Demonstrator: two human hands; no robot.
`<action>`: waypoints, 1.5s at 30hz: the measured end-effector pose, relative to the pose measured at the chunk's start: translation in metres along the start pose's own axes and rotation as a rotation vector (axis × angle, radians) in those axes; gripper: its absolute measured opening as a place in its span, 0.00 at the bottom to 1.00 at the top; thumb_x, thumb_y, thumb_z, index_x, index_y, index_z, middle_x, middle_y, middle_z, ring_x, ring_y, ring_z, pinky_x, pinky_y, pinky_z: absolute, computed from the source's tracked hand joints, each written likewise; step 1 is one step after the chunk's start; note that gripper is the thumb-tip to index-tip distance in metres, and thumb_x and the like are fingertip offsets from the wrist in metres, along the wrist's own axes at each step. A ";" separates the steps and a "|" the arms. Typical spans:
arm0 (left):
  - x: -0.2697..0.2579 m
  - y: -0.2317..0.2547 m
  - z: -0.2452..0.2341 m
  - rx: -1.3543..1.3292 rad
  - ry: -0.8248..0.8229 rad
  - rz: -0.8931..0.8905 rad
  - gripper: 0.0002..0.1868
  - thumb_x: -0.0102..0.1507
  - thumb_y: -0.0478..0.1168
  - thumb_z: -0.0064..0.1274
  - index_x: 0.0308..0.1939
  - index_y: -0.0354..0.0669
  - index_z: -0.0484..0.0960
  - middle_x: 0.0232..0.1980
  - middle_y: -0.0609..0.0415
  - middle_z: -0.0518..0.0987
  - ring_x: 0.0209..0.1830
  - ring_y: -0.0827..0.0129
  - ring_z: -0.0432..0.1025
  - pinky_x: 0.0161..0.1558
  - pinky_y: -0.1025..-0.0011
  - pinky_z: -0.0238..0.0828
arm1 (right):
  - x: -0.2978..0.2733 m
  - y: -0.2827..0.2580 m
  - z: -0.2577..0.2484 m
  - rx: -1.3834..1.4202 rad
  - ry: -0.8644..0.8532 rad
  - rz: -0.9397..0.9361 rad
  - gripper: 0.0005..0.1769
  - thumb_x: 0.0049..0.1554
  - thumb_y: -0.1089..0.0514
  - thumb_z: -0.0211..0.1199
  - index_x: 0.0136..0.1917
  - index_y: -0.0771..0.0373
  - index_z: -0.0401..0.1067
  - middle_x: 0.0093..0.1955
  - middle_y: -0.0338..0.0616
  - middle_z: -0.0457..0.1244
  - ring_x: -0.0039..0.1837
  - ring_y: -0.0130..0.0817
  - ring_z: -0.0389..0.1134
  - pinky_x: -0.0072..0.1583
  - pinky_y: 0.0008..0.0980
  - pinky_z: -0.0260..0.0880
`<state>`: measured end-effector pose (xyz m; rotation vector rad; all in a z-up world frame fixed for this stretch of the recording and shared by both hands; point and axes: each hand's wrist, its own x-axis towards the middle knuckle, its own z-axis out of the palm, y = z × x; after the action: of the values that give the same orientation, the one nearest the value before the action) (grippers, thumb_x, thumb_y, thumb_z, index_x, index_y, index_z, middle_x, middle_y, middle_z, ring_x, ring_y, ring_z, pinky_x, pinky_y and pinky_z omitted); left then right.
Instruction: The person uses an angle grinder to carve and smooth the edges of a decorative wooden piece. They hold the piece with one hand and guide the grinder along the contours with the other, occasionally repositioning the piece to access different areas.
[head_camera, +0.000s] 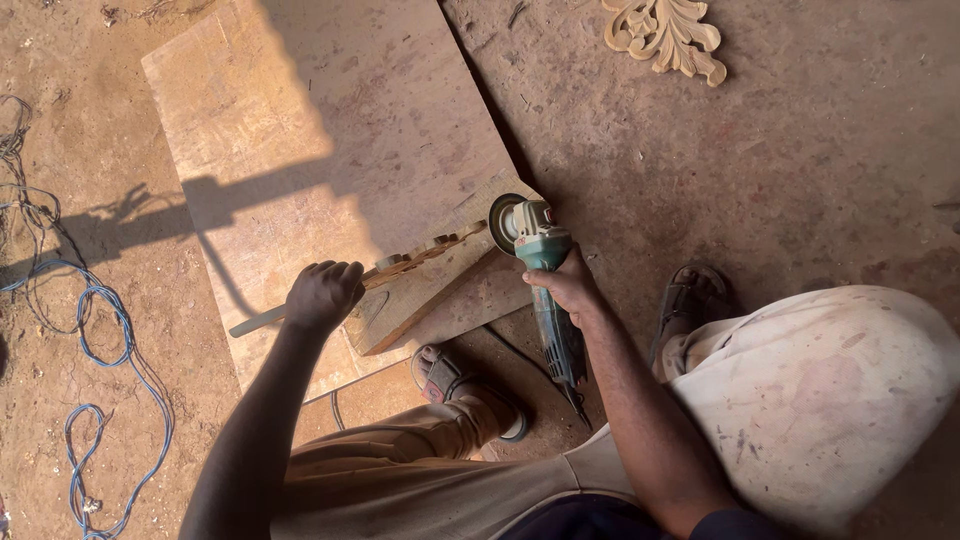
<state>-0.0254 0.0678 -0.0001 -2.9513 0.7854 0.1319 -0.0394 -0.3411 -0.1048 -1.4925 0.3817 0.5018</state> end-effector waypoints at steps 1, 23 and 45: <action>-0.003 -0.001 0.001 -0.006 0.007 -0.006 0.13 0.62 0.42 0.61 0.32 0.46 0.71 0.23 0.53 0.73 0.26 0.62 0.73 0.39 0.60 0.77 | -0.002 -0.003 0.002 -0.020 -0.016 -0.019 0.38 0.40 0.58 0.73 0.64 0.60 0.65 0.55 0.47 0.65 0.58 0.38 0.70 0.57 0.47 0.75; -0.026 -0.020 0.017 -0.019 0.213 0.050 0.11 0.60 0.34 0.58 0.28 0.46 0.71 0.23 0.55 0.74 0.25 0.63 0.74 0.33 0.63 0.74 | -0.008 -0.004 0.004 0.119 -0.125 0.086 0.36 0.39 0.57 0.74 0.63 0.59 0.71 0.54 0.47 0.69 0.57 0.39 0.71 0.57 0.47 0.74; -0.020 -0.013 0.015 0.010 0.209 0.095 0.11 0.61 0.35 0.58 0.28 0.46 0.70 0.22 0.55 0.72 0.24 0.63 0.73 0.32 0.63 0.73 | -0.004 0.014 0.005 0.095 -0.115 0.087 0.33 0.40 0.57 0.74 0.60 0.59 0.71 0.52 0.47 0.67 0.55 0.38 0.71 0.55 0.49 0.76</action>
<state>-0.0372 0.0907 -0.0121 -2.9516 0.9481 -0.1771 -0.0508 -0.3369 -0.1137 -1.3533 0.3764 0.6276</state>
